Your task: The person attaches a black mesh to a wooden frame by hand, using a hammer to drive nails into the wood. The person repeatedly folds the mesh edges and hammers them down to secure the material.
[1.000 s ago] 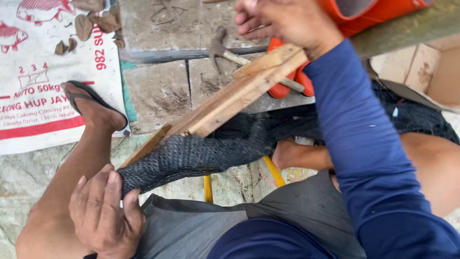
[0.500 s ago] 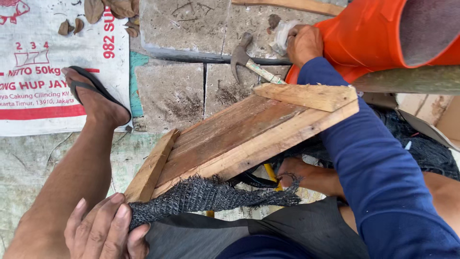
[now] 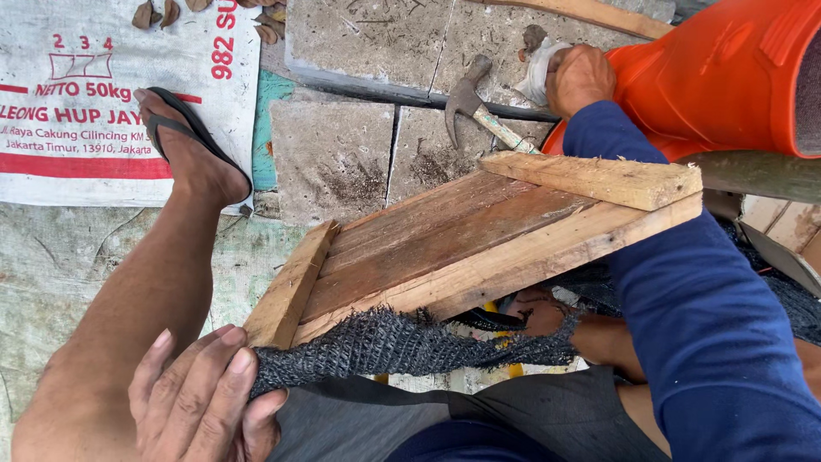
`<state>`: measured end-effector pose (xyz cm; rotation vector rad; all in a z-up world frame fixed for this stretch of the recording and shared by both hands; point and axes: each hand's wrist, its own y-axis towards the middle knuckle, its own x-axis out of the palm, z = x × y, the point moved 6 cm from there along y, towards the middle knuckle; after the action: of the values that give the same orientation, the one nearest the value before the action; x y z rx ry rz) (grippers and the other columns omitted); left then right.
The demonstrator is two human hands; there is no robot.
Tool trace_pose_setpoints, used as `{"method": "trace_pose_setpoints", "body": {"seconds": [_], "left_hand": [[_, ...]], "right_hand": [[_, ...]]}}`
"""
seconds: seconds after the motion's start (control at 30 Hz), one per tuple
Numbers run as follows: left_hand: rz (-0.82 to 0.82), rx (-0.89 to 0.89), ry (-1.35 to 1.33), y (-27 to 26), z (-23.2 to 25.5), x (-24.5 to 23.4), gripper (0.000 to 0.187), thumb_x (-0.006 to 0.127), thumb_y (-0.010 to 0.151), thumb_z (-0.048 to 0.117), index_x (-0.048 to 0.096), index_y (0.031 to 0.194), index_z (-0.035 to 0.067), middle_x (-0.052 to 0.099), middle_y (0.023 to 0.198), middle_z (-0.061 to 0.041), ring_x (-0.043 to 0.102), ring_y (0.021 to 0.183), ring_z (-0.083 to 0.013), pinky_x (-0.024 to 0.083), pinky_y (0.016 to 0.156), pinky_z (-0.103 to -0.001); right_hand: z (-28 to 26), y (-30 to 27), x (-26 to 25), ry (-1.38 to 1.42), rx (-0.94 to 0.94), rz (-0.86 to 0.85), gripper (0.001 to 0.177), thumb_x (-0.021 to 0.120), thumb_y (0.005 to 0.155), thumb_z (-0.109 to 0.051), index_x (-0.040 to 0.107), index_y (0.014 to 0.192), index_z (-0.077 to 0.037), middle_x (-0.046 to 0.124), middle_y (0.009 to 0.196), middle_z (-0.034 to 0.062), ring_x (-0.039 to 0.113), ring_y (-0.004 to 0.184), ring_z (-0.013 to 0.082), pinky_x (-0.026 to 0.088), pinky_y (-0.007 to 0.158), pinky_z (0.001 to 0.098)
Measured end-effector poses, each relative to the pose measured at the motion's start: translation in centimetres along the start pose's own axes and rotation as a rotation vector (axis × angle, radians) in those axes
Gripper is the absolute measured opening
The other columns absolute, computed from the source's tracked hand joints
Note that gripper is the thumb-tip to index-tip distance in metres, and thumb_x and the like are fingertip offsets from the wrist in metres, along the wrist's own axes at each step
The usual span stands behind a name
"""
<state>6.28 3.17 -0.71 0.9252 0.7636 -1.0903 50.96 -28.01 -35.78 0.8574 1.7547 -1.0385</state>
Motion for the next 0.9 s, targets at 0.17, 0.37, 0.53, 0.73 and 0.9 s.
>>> {"method": "trace_pose_setpoints", "body": {"seconds": [0.17, 0.37, 0.53, 0.73, 0.9], "left_hand": [[0.035, -0.017, -0.019, -0.1, 0.5, -0.1, 0.038, 0.069, 0.095, 0.036, 0.064, 0.119, 0.007, 0.073, 0.106, -0.017, 0.072, 0.103, -0.0334, 0.042, 0.113, -0.053], [0.040, -0.039, -0.029, 0.2, 0.8, -0.1, 0.038, 0.068, 0.095, 0.037, 0.065, 0.119, 0.008, 0.073, 0.106, -0.016, 0.073, 0.104, -0.0320, 0.041, 0.114, -0.053], [0.037, -0.044, -0.055, 0.2, 0.7, -0.2, 0.038, 0.069, 0.095, 0.035, 0.065, 0.120, 0.007, 0.073, 0.107, -0.016, 0.073, 0.105, -0.0323, 0.041, 0.114, -0.052], [0.068, -0.061, -0.062, 0.8, 1.0, -0.2, 0.036, 0.068, 0.095, 0.034, 0.066, 0.118, 0.006, 0.073, 0.107, -0.016, 0.072, 0.106, -0.0319, 0.042, 0.114, -0.051], [0.069, -0.084, -0.072, 0.9, 1.2, -0.4, 0.036, 0.069, 0.094, 0.035, 0.067, 0.116, 0.006, 0.073, 0.106, -0.015, 0.072, 0.106, -0.0315, 0.043, 0.114, -0.051]], "right_hand": [[-2.2, -1.2, -0.9, -0.052, -0.254, 0.125, 0.013, 0.077, 0.087, -0.015, 0.081, 0.096, -0.006, 0.072, 0.099, 0.0253, 0.069, 0.084, 0.0438, 0.055, 0.074, 0.0521], [-1.9, -0.9, -0.9, 0.007, -0.038, -0.060, 0.018, 0.074, 0.093, -0.014, 0.073, 0.098, 0.003, 0.072, 0.087, 0.0245, 0.072, 0.074, 0.0361, 0.059, 0.068, 0.0468], [-2.9, -1.3, -2.2, 0.039, -0.110, 0.026, 0.016, 0.079, 0.091, -0.013, 0.073, 0.095, 0.002, 0.072, 0.088, 0.0239, 0.072, 0.075, 0.0346, 0.059, 0.070, 0.0455], [-2.6, -0.5, -3.2, 0.019, -0.054, 0.059, 0.020, 0.082, 0.087, -0.016, 0.072, 0.090, 0.001, 0.072, 0.085, 0.0230, 0.072, 0.074, 0.0339, 0.059, 0.069, 0.0451], [-2.4, -0.5, -2.7, 0.050, -0.013, 0.075, 0.021, 0.084, 0.083, -0.016, 0.070, 0.088, -0.001, 0.073, 0.084, 0.0205, 0.073, 0.074, 0.0311, 0.059, 0.070, 0.0425]]}}
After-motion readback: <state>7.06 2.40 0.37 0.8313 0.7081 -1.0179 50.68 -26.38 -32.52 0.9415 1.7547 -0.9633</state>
